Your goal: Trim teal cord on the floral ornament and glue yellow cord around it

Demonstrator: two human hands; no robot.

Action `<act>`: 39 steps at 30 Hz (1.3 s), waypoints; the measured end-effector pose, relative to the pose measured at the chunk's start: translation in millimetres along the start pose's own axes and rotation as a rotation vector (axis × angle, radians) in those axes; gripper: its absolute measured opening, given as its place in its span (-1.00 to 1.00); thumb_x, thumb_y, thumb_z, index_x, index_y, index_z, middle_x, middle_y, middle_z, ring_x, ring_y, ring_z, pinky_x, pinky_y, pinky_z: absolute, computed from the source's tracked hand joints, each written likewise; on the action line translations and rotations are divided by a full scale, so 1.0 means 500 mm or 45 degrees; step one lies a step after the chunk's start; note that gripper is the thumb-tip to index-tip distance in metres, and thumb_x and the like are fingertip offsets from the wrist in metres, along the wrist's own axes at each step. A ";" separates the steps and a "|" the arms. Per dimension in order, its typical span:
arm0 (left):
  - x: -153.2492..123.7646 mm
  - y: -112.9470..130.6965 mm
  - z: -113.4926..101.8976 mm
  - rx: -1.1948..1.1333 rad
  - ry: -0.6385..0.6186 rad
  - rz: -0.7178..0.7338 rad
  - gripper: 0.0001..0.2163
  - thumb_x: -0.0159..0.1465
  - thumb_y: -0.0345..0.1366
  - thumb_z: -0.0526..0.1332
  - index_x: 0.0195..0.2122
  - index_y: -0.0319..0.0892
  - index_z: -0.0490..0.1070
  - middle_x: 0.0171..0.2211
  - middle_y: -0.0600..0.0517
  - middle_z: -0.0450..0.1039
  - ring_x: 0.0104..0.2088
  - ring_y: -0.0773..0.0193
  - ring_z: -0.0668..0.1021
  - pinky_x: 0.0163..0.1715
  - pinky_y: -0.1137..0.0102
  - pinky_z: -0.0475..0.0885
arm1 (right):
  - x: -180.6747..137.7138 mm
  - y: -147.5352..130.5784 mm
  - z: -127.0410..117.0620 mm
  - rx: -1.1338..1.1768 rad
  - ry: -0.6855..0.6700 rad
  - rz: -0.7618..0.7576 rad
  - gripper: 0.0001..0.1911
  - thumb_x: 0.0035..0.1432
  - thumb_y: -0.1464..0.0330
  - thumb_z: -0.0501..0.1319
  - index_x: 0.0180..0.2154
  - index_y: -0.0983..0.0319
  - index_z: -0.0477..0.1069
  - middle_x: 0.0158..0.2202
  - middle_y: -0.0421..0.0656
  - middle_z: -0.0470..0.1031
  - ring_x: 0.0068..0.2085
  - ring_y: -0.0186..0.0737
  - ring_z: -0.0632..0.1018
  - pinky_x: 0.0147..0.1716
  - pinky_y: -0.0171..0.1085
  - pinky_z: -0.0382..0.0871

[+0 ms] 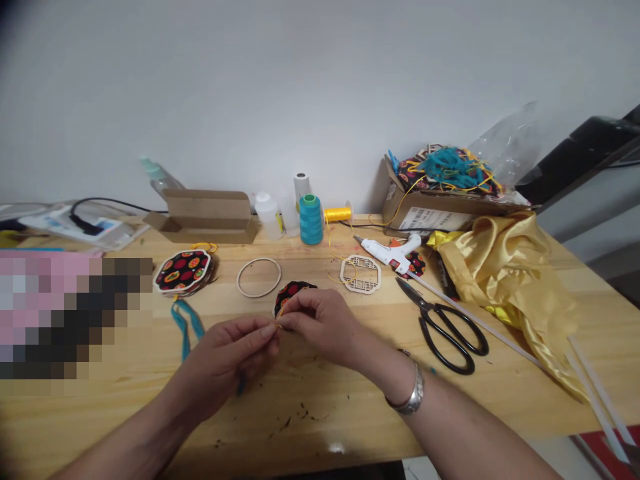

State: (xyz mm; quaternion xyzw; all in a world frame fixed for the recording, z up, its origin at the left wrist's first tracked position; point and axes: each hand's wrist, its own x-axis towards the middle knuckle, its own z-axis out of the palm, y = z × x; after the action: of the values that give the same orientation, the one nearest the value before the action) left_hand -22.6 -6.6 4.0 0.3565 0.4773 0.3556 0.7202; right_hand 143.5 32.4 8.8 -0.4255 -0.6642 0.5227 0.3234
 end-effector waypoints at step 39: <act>0.002 0.003 -0.002 0.085 0.111 -0.020 -0.81 0.06 -0.19 0.26 -0.44 -0.24 0.47 -0.60 0.09 0.40 -0.70 0.53 0.14 -0.70 0.51 -0.08 | -0.010 0.004 0.007 -0.327 0.146 -0.115 -0.83 0.08 0.37 0.19 -0.53 0.26 0.40 -0.58 -0.28 0.40 -0.52 -0.42 0.36 -0.51 -0.43 0.18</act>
State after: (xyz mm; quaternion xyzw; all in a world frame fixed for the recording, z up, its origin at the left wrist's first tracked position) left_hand -23.3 -4.9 4.7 0.3607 0.5225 0.3492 0.6892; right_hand 143.0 26.3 5.8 -0.4624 -0.7244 0.3932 0.3269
